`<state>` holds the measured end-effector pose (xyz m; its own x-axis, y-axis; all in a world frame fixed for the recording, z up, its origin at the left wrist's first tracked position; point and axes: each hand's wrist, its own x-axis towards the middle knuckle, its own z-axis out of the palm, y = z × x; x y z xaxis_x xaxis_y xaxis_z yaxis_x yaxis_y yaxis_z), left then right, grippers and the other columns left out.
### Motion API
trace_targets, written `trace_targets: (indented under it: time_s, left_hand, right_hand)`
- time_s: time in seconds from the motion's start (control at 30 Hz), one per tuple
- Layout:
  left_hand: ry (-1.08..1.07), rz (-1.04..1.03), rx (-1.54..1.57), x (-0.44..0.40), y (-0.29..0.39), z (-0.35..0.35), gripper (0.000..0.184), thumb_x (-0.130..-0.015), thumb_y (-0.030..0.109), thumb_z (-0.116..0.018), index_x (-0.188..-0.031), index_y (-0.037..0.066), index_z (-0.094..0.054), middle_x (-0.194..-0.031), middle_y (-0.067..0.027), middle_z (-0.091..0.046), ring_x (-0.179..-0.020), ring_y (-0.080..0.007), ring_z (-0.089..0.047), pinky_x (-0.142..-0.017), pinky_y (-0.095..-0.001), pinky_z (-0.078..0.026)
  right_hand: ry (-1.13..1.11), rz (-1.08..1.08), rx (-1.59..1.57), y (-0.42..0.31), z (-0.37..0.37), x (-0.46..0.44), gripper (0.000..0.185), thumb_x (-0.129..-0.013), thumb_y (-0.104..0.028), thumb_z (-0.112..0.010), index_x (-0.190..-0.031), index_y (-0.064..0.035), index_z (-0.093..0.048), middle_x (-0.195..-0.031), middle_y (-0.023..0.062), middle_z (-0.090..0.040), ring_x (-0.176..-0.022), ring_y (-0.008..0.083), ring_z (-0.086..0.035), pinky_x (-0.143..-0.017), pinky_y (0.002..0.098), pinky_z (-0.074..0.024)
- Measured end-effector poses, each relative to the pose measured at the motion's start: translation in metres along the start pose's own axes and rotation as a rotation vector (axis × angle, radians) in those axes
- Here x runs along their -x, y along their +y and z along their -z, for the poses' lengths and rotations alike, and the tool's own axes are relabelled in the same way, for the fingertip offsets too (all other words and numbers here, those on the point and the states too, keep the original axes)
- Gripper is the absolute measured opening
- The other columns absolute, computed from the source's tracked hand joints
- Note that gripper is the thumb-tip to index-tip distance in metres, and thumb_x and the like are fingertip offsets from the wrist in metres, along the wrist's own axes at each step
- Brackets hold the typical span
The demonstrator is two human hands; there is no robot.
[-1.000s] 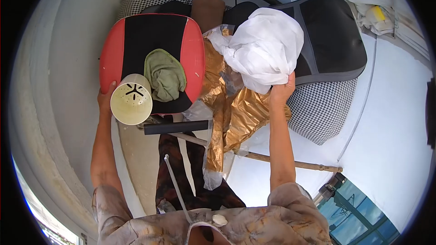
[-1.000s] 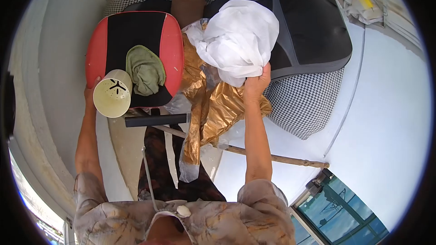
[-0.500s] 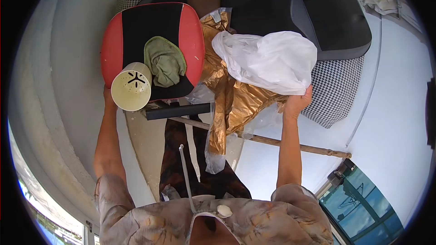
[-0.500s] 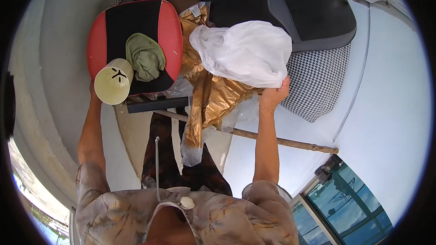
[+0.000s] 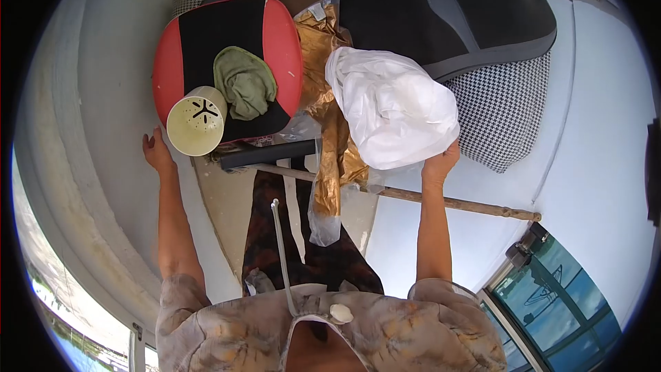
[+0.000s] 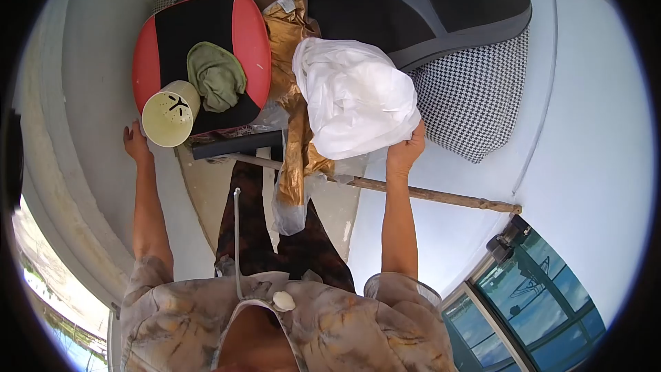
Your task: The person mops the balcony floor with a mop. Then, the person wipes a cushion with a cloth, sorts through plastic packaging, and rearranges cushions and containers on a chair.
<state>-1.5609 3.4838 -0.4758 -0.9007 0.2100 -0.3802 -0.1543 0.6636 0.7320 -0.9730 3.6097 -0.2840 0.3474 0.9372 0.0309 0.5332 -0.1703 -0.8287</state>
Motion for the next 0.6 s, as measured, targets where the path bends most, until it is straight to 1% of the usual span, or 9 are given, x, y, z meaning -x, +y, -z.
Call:
trace_targets:
  time_s: [0.1, 0.23, 0.27, 0.3, 0.33, 0.4, 0.43, 0.5, 0.6]
  left_hand:
    - [0.066, -0.397, 0.052, 0.050, 0.066, 0.018, 0.052, -0.092, 0.021, -0.067, -0.135, -0.002, -0.050, -0.127, -0.0161, -0.058, -0.112, -0.0207, -0.058, -0.093, -0.0347, -0.050]
    - [-0.527, -0.309, 0.340, 0.148, 0.138, 0.011, 0.047, -0.092, 0.016, -0.066, -0.133, 0.000, -0.053, -0.126, -0.0143, -0.058, -0.116, -0.0194, -0.056, -0.097, -0.0358, -0.048]
    - [-0.865, -0.327, 0.225, 0.198, 0.162, -0.004, 0.058, -0.089, 0.019, -0.069, -0.140, 0.002, -0.047, -0.130, -0.0155, -0.056, -0.121, -0.0224, -0.054, -0.101, -0.0375, -0.046]
    - [-1.027, -0.321, 0.307, 0.220, 0.166, -0.019, 0.071, -0.087, 0.024, -0.071, -0.147, 0.004, -0.039, -0.136, -0.0168, -0.052, -0.127, -0.0248, -0.050, -0.104, -0.0392, -0.043]
    - [-1.120, -0.216, 0.307, 0.242, 0.164, -0.030, 0.083, -0.083, 0.027, -0.075, -0.150, 0.003, -0.033, -0.143, -0.0176, -0.046, -0.131, -0.0272, -0.046, -0.105, -0.0379, -0.042]
    - [-1.261, 0.048, 0.482, 0.273, 0.133, -0.056, 0.076, -0.084, 0.023, -0.075, -0.147, 0.002, -0.038, -0.140, -0.0154, -0.051, -0.126, -0.0260, -0.051, -0.103, -0.0354, -0.044]
    - [-1.291, 0.196, 0.419, 0.281, 0.125, -0.060, 0.073, -0.083, 0.026, -0.075, -0.144, 0.002, -0.042, -0.135, -0.0145, -0.054, -0.121, -0.0248, -0.055, -0.100, -0.0345, -0.046]
    - [-1.338, 0.497, 0.281, 0.293, 0.115, -0.064, 0.068, -0.083, 0.033, -0.076, -0.138, 0.004, -0.050, -0.127, -0.0126, -0.061, -0.111, -0.0223, -0.062, -0.094, -0.0327, -0.051]
    - [-1.199, 0.454, 0.450, 0.297, 0.106, -0.055, 0.051, -0.086, 0.027, -0.074, -0.129, 0.005, -0.057, -0.116, -0.0089, -0.066, -0.100, -0.0187, -0.066, -0.086, -0.0328, -0.055]
  right_hand:
    - [-0.007, -0.102, -0.245, 0.007, -0.007, 0.010, 0.032, -0.092, 0.000, -0.057, -0.124, -0.0002, -0.059, -0.119, 0.0072, -0.065, -0.107, 0.0146, -0.061, -0.094, 0.0294, -0.0484]
    - [-0.063, -0.452, -0.681, -0.031, -0.030, 0.031, 0.036, -0.095, -0.010, -0.057, -0.130, -0.0016, -0.054, -0.128, 0.0086, -0.061, -0.115, 0.0209, -0.060, -0.100, 0.0353, -0.0481]
    - [-0.102, -0.591, -0.801, -0.045, -0.038, 0.041, 0.038, -0.096, -0.014, -0.058, -0.132, -0.0021, -0.054, -0.131, 0.0088, -0.060, -0.117, 0.0223, -0.059, -0.101, 0.0370, -0.0476]
    - [-0.138, -0.727, -0.911, -0.056, -0.046, 0.049, 0.041, -0.096, -0.018, -0.058, -0.133, -0.0026, -0.053, -0.133, 0.0090, -0.059, -0.120, 0.0237, -0.058, -0.103, 0.0387, -0.0471]
    - [-0.254, -0.766, -0.955, -0.063, -0.054, 0.059, 0.044, -0.096, -0.022, -0.059, -0.135, -0.0034, -0.052, -0.135, 0.0089, -0.057, -0.122, 0.0244, -0.057, -0.104, 0.0402, -0.0463]
    - [-0.440, -0.891, -1.001, -0.075, -0.072, 0.085, 0.049, -0.095, -0.026, -0.060, -0.138, -0.0056, -0.049, -0.141, 0.0084, -0.053, -0.124, 0.0238, -0.055, -0.105, 0.0413, -0.0454]
    - [-0.566, -0.952, -1.064, -0.078, -0.082, 0.099, 0.050, -0.095, -0.028, -0.060, -0.139, -0.0055, -0.048, -0.141, 0.0084, -0.053, -0.123, 0.0237, -0.056, -0.105, 0.0410, -0.0447]
    - [-0.633, -1.100, -1.023, -0.093, -0.097, 0.122, 0.052, -0.092, -0.018, -0.067, -0.138, -0.0041, -0.047, -0.132, 0.0082, -0.058, -0.115, 0.0208, -0.060, -0.098, 0.0374, -0.0499]
    - [-0.847, -0.872, -1.102, -0.090, -0.098, 0.131, 0.053, -0.090, -0.011, -0.069, -0.137, -0.0031, -0.048, -0.127, 0.0080, -0.060, -0.113, 0.0182, -0.060, -0.095, 0.0353, -0.0516]
